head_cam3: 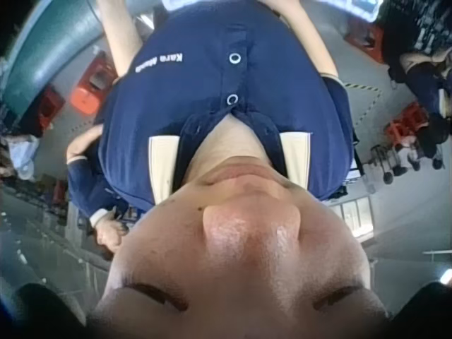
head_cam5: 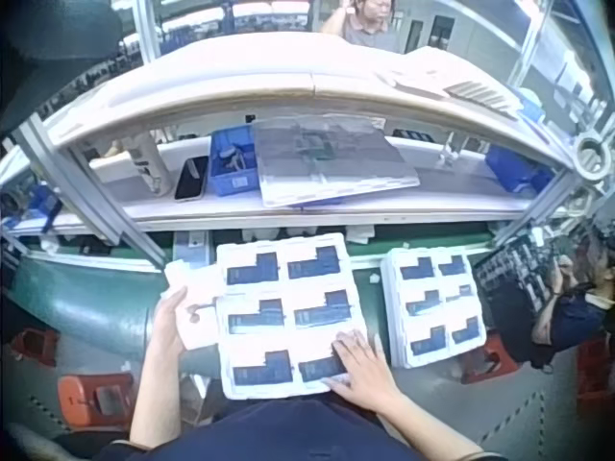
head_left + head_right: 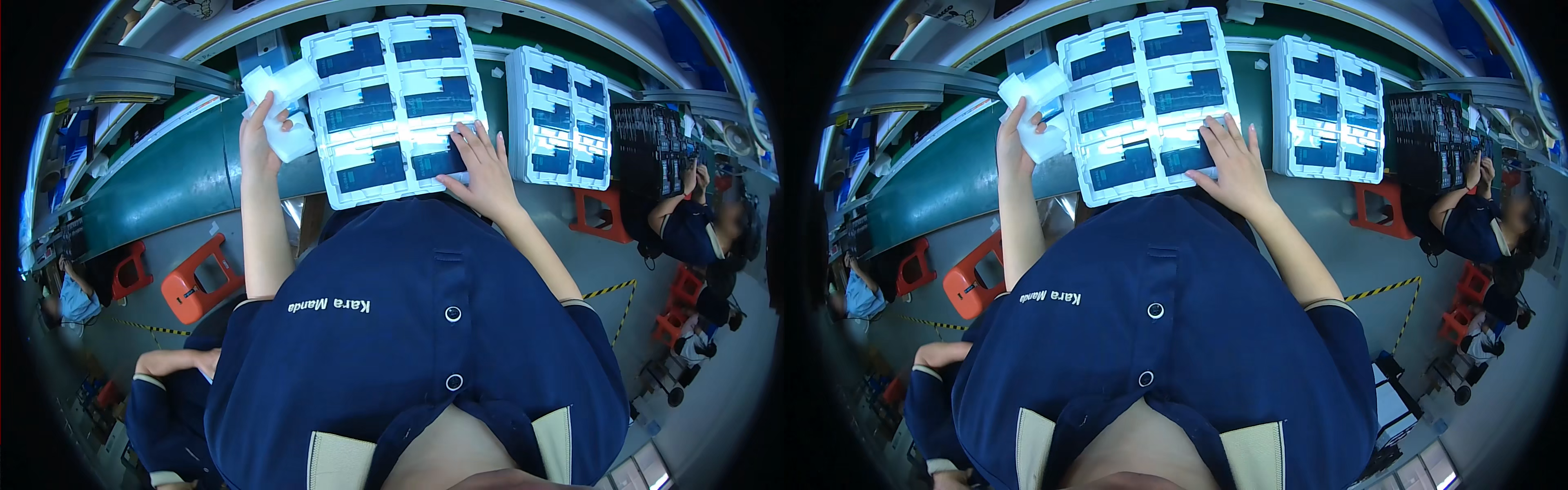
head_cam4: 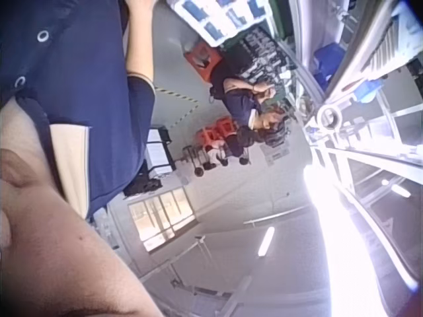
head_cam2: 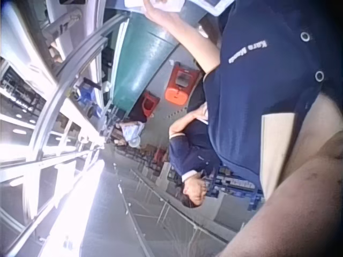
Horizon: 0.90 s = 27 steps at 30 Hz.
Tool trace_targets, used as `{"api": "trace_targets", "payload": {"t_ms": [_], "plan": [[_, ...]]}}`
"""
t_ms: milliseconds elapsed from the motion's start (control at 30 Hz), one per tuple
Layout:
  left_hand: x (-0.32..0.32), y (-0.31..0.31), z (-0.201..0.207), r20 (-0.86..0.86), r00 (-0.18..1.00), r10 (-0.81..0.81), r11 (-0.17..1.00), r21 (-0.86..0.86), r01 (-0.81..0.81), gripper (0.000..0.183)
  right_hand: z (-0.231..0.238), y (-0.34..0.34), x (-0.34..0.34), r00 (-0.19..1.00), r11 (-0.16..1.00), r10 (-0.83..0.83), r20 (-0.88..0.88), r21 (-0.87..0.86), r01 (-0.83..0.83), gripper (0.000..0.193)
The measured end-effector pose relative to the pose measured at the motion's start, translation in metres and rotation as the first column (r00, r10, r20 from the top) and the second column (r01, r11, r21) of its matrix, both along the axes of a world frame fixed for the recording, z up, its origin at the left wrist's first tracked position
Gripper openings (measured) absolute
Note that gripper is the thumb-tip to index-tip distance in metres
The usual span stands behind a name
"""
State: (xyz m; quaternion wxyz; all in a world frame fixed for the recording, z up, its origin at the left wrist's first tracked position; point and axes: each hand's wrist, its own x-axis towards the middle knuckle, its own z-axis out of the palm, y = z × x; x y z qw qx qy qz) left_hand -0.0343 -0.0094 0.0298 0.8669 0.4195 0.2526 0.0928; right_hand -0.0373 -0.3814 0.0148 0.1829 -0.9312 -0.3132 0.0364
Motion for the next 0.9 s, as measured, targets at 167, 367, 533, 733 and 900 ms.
{"api": "trace_targets", "payload": {"t_ms": [167, 367, 533, 733, 900], "plan": [[0.003, 0.001, -0.003, -0.003, 1.000, -0.010, 1.000, 0.000, 0.010, 0.024, 0.005, 0.001, 0.005, 1.000, 1.000, -0.015, -0.020, 0.020, 0.015, 0.070], [0.008, 0.002, -0.002, 0.025, 0.999, -0.028, 1.000, -0.004, 0.028, 0.025, 0.007, -0.014, 0.027, 0.989, 0.992, 0.125, -0.084, 0.026, -0.124, 0.067], [0.010, -0.002, -0.003, 0.026, 0.999, -0.043, 0.999, -0.007, 0.043, 0.025, 0.015, -0.013, 0.037, 0.960, 0.977, 0.199, -0.195, 0.117, -0.178, 0.066], [0.005, -0.007, -0.005, 0.021, 0.999, -0.030, 1.000, -0.001, 0.030, 0.026, 0.012, -0.041, 0.047, 0.951, 0.943, 0.049, -0.305, 0.327, 0.056, 0.063], [0.003, -0.012, -0.007, 0.018, 0.999, -0.045, 0.999, -0.001, 0.045, 0.026, 0.001, -0.039, 0.033, 0.952, 0.952, 0.071, -0.299, 0.305, 0.025, 0.046]]}}
